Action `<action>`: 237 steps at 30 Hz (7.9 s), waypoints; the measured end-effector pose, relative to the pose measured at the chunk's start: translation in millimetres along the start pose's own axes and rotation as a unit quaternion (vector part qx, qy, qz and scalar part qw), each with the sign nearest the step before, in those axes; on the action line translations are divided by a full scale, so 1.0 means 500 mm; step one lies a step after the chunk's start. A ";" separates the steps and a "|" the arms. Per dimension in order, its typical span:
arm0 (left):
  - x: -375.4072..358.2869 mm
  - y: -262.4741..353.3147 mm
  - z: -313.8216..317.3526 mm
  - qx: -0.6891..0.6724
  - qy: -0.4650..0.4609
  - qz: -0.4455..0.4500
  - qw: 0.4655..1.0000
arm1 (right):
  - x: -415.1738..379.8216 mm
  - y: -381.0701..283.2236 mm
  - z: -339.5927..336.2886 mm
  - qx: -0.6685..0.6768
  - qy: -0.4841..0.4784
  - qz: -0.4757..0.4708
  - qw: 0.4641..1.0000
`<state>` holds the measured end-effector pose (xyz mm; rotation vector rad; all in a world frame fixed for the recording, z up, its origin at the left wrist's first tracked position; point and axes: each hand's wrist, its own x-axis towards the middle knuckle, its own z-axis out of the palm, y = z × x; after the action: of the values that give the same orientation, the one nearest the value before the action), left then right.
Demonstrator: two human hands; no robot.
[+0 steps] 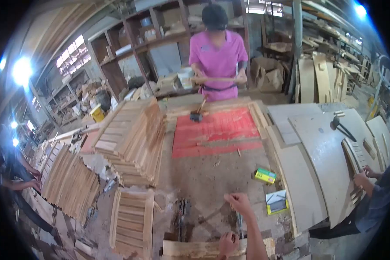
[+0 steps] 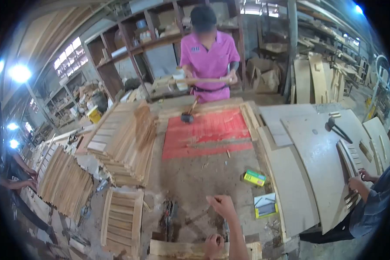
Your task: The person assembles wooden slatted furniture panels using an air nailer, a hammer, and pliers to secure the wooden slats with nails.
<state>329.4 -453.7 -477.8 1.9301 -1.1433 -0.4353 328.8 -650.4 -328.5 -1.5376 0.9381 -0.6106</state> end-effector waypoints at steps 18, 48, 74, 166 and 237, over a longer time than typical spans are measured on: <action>0.257 0.078 -0.038 -0.179 0.009 -0.188 0.966 | 0.037 0.276 -0.053 0.062 0.099 0.094 0.989; -0.006 -0.080 -0.181 0.229 0.029 -0.050 0.972 | 0.038 0.283 -0.070 0.093 0.054 0.113 0.988; -0.009 -0.082 -0.188 0.234 0.026 -0.035 0.971 | -0.072 0.063 -0.063 -0.064 0.232 -0.058 0.969; -0.390 -0.341 -0.845 0.135 0.115 -0.339 0.924 | -0.627 0.224 -0.184 -0.368 0.396 0.152 0.827; -0.386 -0.312 -0.842 0.108 0.174 -0.320 0.925 | -0.695 0.014 0.062 -0.012 0.110 0.395 0.912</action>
<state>585.7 -51.1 -372.8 2.4417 -0.3196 -0.2899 164.3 -343.8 -298.8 -0.9804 1.6191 -0.1780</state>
